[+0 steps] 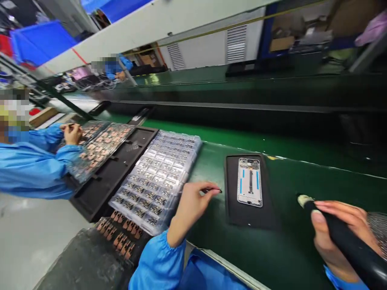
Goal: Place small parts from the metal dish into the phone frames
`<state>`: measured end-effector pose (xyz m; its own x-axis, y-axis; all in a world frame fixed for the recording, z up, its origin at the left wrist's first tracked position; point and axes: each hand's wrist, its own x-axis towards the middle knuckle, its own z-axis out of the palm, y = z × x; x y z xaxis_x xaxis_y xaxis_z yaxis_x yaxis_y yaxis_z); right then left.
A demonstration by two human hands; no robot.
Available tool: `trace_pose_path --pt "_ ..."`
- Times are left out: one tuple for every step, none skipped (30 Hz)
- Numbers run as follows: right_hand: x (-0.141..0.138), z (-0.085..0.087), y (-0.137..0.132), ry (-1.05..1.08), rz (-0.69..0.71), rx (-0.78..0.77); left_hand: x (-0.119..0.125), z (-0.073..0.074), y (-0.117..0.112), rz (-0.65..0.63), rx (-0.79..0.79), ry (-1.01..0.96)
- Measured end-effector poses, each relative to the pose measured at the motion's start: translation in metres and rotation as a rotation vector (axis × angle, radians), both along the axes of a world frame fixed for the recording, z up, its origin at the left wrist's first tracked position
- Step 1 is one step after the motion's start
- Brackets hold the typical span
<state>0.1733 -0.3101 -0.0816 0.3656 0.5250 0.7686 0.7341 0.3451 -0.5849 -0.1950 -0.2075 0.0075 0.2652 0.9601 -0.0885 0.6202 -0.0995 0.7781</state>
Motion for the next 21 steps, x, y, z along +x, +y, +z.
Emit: trace_pose_path --pt "-0.003 0.003 0.001 -0.010 0.019 0.013 0.024 -0.003 0.001 -0.071 -0.032 0.000" --pt "-0.006 0.006 0.002 -0.014 0.036 0.026 0.045 -0.004 0.003 -0.138 -0.050 0.014" --pt "-0.009 0.010 0.004 -0.015 0.045 0.037 0.064 -0.005 0.005 -0.198 -0.053 0.035" --pt "-0.011 0.013 0.004 -0.016 0.048 0.042 0.080 -0.004 0.007 -0.252 -0.045 0.061" --pt "-0.013 0.015 0.005 -0.020 0.051 0.049 0.093 -0.004 0.009 -0.297 -0.034 0.091" --pt "-0.014 0.017 0.005 -0.026 0.056 0.055 0.102 -0.005 0.012 -0.330 -0.024 0.122" --pt "-0.014 0.019 0.005 -0.031 0.062 0.055 0.107 -0.005 0.014 -0.356 -0.024 0.152" --pt "-0.014 0.020 0.005 -0.035 0.068 0.053 0.111 -0.007 0.017 -0.374 -0.033 0.176" --pt "-0.013 0.021 0.005 -0.038 0.075 0.047 0.112 -0.009 0.019 -0.390 -0.048 0.194" --pt "-0.012 0.021 0.004 -0.040 0.080 0.040 0.112 -0.012 0.020 -0.403 -0.065 0.205" --pt "-0.011 0.020 0.004 -0.042 0.085 0.030 0.112 -0.015 0.021 -0.410 -0.078 0.208" --pt "-0.010 0.019 0.004 -0.044 0.088 0.022 0.110 -0.019 0.022 -0.412 -0.084 0.206" --pt "-0.009 0.017 0.004 -0.048 0.089 0.014 0.108 -0.024 0.022 -0.411 -0.086 0.201" --pt "-0.008 0.016 0.004 -0.051 0.088 0.010 0.106 -0.028 0.021 -0.407 -0.082 0.197" --pt "-0.008 0.014 0.004 -0.051 0.084 0.010 0.104 -0.032 0.020 -0.401 -0.072 0.196" --pt "-0.007 0.013 0.004 -0.049 0.080 0.014 0.101 -0.036 0.019 -0.394 -0.058 0.200" --pt "-0.007 0.013 0.005 -0.044 0.077 0.015 0.099 -0.040 0.017 -0.384 -0.039 0.213" --pt "-0.008 0.013 0.005 -0.038 0.076 0.020 0.098 -0.043 0.016 -0.368 -0.016 0.233" --pt "-0.008 0.013 0.006 -0.033 0.075 0.021 0.096 -0.046 0.015 -0.347 0.009 0.259" --pt "-0.008 0.014 0.007 -0.030 0.074 0.024 0.095 -0.048 0.014 -0.324 0.033 0.288" --pt "-0.009 0.015 0.007 -0.030 0.075 0.026 0.095 -0.049 0.014 -0.307 0.053 0.315"
